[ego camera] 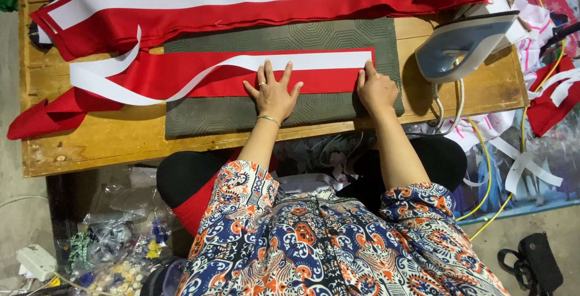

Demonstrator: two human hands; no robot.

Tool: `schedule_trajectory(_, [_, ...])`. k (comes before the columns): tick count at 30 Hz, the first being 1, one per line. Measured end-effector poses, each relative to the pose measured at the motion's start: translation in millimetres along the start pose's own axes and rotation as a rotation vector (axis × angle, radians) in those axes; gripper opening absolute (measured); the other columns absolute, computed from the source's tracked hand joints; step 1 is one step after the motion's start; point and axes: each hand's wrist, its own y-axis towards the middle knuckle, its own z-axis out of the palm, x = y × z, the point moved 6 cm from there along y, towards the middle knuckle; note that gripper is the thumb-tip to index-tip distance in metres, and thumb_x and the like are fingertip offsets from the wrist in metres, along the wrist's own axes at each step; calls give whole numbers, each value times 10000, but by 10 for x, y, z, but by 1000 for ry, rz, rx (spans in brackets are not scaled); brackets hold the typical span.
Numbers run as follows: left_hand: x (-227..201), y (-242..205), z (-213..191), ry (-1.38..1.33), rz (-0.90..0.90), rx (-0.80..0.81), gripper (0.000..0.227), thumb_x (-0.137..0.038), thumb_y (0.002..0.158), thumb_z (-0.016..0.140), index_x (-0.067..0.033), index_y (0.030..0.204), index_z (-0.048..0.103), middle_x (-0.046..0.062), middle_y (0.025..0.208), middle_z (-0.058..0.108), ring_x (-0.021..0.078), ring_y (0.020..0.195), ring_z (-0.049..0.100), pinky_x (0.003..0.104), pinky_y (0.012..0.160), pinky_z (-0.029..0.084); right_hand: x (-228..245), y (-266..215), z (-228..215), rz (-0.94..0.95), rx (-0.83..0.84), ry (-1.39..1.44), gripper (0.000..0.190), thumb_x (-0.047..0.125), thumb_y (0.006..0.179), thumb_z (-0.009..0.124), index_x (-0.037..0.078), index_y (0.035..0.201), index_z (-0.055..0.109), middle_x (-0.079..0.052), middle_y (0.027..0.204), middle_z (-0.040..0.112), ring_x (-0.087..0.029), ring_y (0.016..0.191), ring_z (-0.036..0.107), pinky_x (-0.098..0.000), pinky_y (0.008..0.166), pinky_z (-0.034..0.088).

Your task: The person irons a long red and white striped fabric on a wooden table. They repeatedly fold the fabric, press it with an iron, and adjust its position to smooth different sections.

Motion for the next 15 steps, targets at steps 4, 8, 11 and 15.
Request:
schedule_trajectory(4, [-2, 2, -6, -7, 9, -7, 602, -635, 1030, 403, -428, 1592, 334, 189, 1670, 225, 377, 1561, 146, 819, 1097, 110, 0, -8, 9, -3, 6, -9, 481, 453, 1067, 459, 211, 1442, 637, -276, 1019, 758, -515, 936, 730, -625, 800, 573])
schedule_trajectory(8, [5, 0, 3, -15, 11, -1, 603, -638, 1030, 394, -428, 1592, 332, 188, 1673, 218, 378, 1563, 141, 827, 1093, 107, -21, -22, 14, -12, -31, -22, 470, 465, 1054, 491, 231, 1427, 655, -246, 997, 766, -488, 912, 741, -587, 763, 579])
schedule_trajectory(11, [6, 14, 6, -9, 21, -1, 607, -643, 1030, 378, -427, 1596, 327, 194, 1675, 218, 382, 1566, 136, 828, 1089, 95, -136, -78, 44, 30, -126, 249, 480, 380, 1000, 642, 220, 1452, 617, -288, 1055, 744, -524, 982, 698, -635, 813, 537])
schedule_trajectory(15, [-13, 48, 28, -2, 28, 1, 616, -646, 1024, 386, -419, 1595, 337, 212, 1666, 222, 390, 1558, 133, 837, 1072, 110, -1240, -243, 296, 136, -1118, 873, 598, 50, 875, 889, 68, 1333, 505, -145, 1077, 514, -292, 1018, 552, -328, 886, 499])
